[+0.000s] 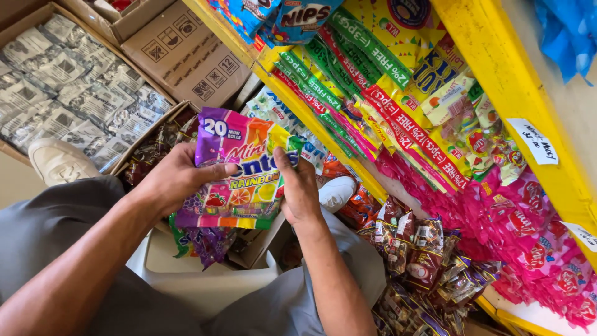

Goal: The recorder is restocking candy and snack bags onto the lower shelves of a store aisle from boxes on the floor.

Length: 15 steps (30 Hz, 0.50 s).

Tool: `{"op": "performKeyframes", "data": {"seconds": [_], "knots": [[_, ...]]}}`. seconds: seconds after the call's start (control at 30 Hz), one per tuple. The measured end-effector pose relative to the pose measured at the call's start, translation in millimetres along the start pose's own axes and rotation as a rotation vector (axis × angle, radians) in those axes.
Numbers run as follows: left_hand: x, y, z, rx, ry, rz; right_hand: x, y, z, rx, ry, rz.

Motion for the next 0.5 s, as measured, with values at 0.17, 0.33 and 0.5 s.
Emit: {"op": "performKeyframes", "data": {"seconds": [0.17, 0.33, 0.5], "knots": [[6, 2, 6, 0.034, 0.029, -0.010, 3, 7, -13, -0.079, 0.043, 0.005], [2, 3, 10, 0.087, 0.029, 0.077, 3, 9, -18, -0.098, 0.026, -0.005], [9, 5, 7, 0.064, 0.122, 0.068, 2, 13, -22, -0.114, 0.108, -0.014]]}}
Point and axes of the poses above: each hand's wrist, its own y-axis towards the middle knuckle, its own z-axis out of the palm, x = y × z, the point moved 10 cm from there along y, towards the middle knuckle, and after that the axes turned 10 degrees about -x, right-handed, at the moved point
